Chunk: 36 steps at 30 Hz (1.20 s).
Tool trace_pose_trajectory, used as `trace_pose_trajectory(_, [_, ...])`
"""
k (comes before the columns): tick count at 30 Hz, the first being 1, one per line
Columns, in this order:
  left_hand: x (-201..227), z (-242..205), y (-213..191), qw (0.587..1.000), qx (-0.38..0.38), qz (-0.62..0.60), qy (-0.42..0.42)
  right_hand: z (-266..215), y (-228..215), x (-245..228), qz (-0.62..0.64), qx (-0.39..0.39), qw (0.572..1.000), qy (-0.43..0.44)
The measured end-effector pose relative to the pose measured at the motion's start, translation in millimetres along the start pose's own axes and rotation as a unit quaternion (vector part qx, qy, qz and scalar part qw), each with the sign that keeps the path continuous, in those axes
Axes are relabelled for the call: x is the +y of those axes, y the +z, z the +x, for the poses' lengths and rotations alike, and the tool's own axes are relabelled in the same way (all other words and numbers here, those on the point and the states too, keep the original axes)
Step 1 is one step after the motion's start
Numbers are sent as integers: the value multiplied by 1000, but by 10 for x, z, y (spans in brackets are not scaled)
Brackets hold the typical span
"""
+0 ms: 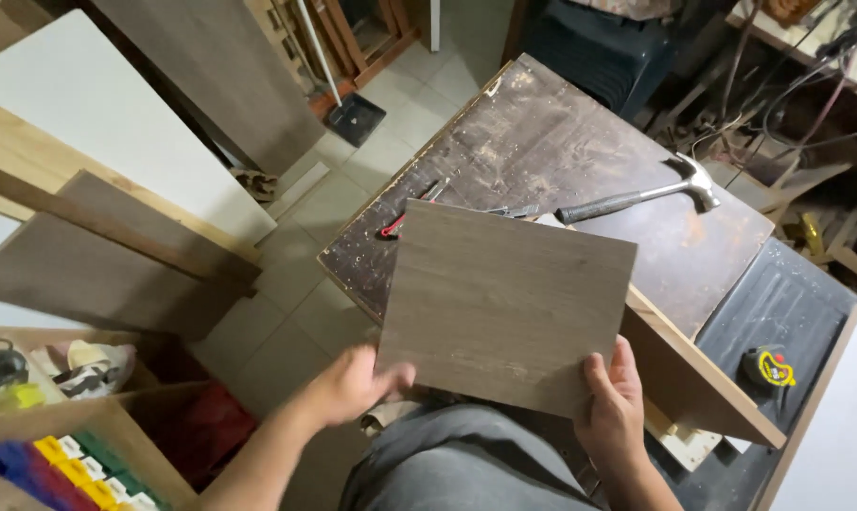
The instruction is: Applying adhesive tape and liquid finish to the edges of wooden boards in a workshop environment.
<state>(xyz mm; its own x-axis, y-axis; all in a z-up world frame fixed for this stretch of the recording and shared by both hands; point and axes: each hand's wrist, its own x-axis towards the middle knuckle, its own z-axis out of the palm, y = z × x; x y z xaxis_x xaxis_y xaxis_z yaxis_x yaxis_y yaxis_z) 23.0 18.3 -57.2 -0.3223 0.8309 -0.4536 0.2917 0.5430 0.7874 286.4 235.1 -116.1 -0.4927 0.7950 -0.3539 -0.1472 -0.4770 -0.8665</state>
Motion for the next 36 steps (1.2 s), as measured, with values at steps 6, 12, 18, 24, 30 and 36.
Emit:
trace_pose_trajectory(6, [298, -117, -16, 861, 355, 265, 250, 45, 198, -101, -12, 14, 1000, -12])
trace_pose_trajectory(12, [213, 445, 962, 832, 189, 297, 428, 0, 423, 14, -1, -21, 998, -58])
trace_pose_trajectory(18, [-1064, 172, -138, 944, 324, 60, -20, 48, 244, 0, -26, 13, 999, -16])
trace_pose_trajectory(24, [-1041, 144, -79, 944, 310, -91, 72, 92, 316, 93, -18, -26, 999, 32])
trace_pose_trajectory(30, [-442, 83, 10, 931, 210, -297, 27, -25, 364, 296, 15, -30, 997, 62])
trace_pose_trajectory(36, [-368, 76, -30, 942, 204, -263, 48, -22, 299, 352, 26, -30, 997, 63])
